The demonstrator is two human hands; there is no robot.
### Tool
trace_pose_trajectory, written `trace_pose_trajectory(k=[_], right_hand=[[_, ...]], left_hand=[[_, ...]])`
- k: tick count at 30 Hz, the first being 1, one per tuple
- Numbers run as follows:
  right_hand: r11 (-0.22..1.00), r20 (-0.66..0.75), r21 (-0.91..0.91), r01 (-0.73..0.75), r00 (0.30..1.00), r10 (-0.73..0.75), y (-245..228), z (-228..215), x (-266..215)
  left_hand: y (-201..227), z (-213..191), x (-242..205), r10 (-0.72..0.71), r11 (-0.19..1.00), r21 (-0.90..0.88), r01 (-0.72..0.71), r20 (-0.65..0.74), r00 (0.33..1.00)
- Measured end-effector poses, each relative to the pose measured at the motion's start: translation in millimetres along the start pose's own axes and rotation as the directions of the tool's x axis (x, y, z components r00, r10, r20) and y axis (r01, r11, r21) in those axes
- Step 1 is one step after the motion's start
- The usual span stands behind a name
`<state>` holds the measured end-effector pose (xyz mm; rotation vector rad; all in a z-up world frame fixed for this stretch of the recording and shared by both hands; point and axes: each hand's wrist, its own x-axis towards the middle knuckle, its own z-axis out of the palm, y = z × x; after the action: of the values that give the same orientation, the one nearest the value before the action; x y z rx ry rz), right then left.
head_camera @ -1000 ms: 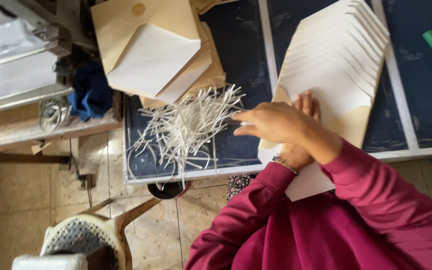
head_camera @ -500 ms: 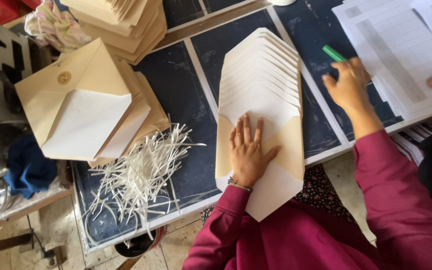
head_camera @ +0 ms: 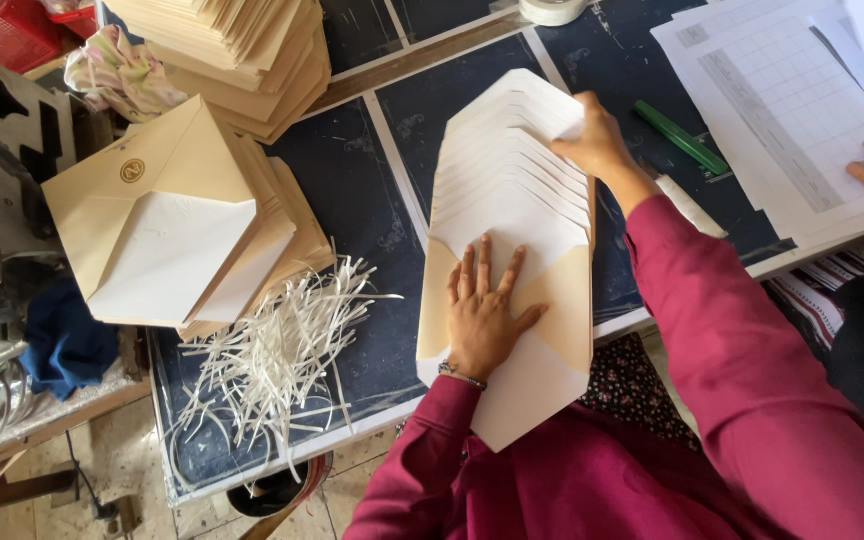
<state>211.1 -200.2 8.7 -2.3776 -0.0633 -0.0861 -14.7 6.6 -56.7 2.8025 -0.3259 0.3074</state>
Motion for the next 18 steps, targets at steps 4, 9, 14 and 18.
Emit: trace_pose_trajectory(k=[4,9,14,18], right_hand=[[0.984,-0.182,-0.177,0.028,0.981,-0.061,49,3,-47],[0.954,-0.242,-0.285,-0.093,0.97,0.022,100,4,-141],[0.906,-0.426,-0.404,0.13,0.849,-0.312,78,-22,-173],[0.959,-0.23,0.061,0.276,0.939,-0.255,39,16,-167]], left_hand=[[-21,-35,-5,0.143,0.99,-0.015,-0.144,0.234,0.962],[-27,-90,-19,0.174,0.981,-0.024,-0.194,0.564,0.807],[-18,-98,-34,0.064,0.998,-0.048,-0.044,0.574,0.817],[-23,-83,-53,0.09,0.993,-0.107,-0.047,0.44,0.893]])
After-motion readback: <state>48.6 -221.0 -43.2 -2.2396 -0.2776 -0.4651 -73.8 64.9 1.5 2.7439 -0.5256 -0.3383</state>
